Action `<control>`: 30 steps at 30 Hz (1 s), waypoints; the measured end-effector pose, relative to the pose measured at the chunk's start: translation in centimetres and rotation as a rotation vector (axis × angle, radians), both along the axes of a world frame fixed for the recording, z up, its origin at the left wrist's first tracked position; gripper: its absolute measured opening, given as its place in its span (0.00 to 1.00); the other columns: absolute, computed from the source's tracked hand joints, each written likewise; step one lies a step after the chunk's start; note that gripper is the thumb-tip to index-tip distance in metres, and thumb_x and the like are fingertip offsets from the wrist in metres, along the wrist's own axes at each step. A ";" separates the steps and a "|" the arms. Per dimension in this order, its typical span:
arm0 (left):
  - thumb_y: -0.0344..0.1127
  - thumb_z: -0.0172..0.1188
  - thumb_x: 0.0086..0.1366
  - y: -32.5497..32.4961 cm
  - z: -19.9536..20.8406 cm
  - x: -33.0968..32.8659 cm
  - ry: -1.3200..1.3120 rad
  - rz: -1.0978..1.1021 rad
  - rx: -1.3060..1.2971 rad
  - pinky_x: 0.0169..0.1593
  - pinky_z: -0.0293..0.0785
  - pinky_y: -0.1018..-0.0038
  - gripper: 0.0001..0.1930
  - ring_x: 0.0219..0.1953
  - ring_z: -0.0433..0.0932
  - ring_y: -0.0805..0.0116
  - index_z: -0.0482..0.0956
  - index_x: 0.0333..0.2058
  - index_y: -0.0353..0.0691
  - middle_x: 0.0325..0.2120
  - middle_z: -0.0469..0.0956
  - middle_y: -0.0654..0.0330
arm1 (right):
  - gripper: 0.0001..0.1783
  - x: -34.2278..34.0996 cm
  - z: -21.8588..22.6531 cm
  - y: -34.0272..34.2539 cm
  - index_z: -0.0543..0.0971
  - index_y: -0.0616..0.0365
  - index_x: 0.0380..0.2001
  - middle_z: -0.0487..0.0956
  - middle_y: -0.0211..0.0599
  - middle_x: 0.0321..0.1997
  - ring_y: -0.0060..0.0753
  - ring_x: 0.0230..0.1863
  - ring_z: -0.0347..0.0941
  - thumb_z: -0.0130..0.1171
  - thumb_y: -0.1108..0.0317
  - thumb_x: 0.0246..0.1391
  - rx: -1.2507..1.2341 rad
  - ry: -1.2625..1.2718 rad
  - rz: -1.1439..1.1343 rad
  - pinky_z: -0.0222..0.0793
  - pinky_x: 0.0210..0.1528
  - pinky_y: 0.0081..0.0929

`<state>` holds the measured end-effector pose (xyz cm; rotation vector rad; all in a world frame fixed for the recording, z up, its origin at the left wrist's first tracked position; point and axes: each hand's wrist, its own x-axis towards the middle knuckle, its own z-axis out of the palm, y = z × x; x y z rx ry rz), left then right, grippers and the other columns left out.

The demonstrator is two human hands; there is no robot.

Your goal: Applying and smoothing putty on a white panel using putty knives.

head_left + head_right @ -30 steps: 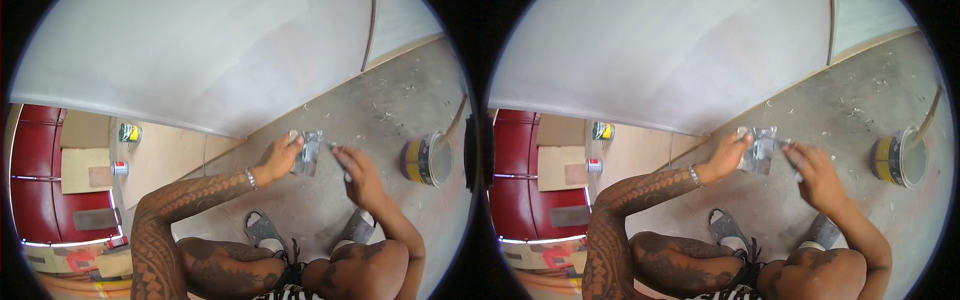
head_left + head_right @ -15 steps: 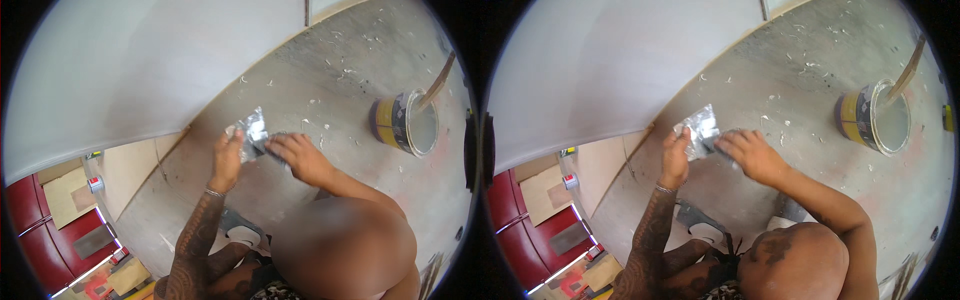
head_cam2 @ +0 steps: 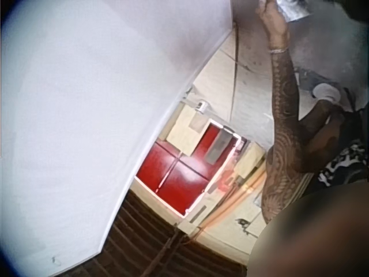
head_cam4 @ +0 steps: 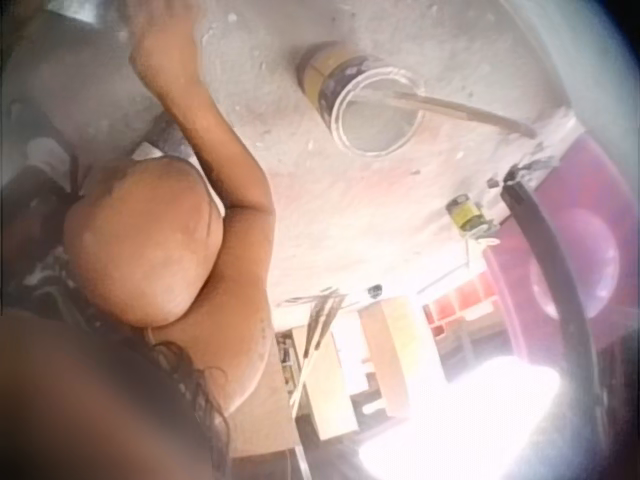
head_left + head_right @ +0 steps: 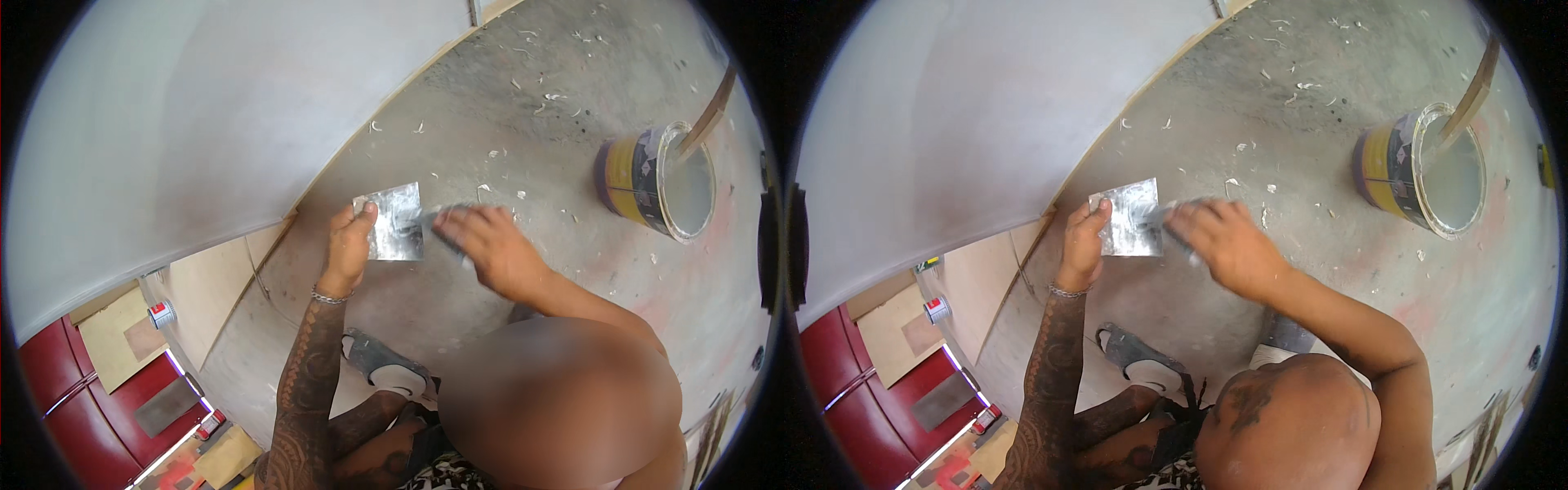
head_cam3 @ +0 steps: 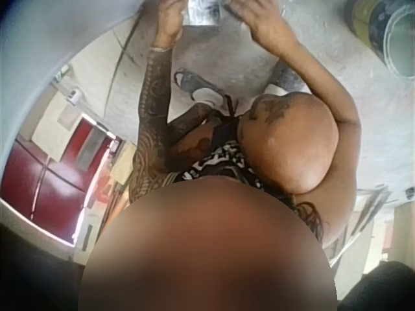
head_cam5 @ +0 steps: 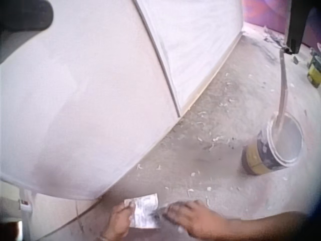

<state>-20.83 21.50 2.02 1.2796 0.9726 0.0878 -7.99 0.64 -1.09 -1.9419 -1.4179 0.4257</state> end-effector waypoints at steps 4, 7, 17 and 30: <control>0.35 0.49 0.71 -1.3 -0.2 0.4 0.034 -0.126 0.113 0.41 0.74 0.75 0.13 0.37 0.78 0.74 0.76 0.43 0.31 0.36 0.79 0.60 | 0.30 -0.9 -0.5 0.0 0.70 0.56 0.58 0.73 0.37 0.57 0.43 0.53 0.68 0.53 0.76 0.47 0.059 -0.044 0.135 0.62 0.54 0.38; 0.35 0.49 0.70 -0.5 0.4 1.1 -0.007 -0.028 0.056 0.40 0.74 0.76 0.12 0.35 0.77 0.74 0.77 0.43 0.31 0.34 0.79 0.62 | 0.29 0.0 -1.7 -0.3 0.70 0.57 0.57 0.72 0.38 0.57 0.43 0.53 0.67 0.53 0.75 0.47 -0.055 0.034 0.034 0.62 0.54 0.39; 0.34 0.50 0.70 -1.5 -0.3 0.0 0.062 -0.149 0.002 0.40 0.69 0.78 0.12 0.33 0.71 0.79 0.78 0.41 0.32 0.32 0.77 0.66 | 0.29 1.0 -2.3 0.4 0.70 0.58 0.57 0.72 0.41 0.57 0.44 0.54 0.67 0.51 0.77 0.47 -0.055 0.058 -0.058 0.62 0.54 0.41; 0.36 0.50 0.71 -2.4 -2.2 -0.1 0.084 0.059 -0.006 0.41 0.72 0.76 0.13 0.34 0.73 0.78 0.77 0.40 0.31 0.32 0.77 0.64 | 0.27 -1.6 1.0 -0.6 0.71 0.58 0.54 0.73 0.39 0.56 0.45 0.53 0.67 0.50 0.79 0.47 0.012 0.021 0.101 0.63 0.52 0.39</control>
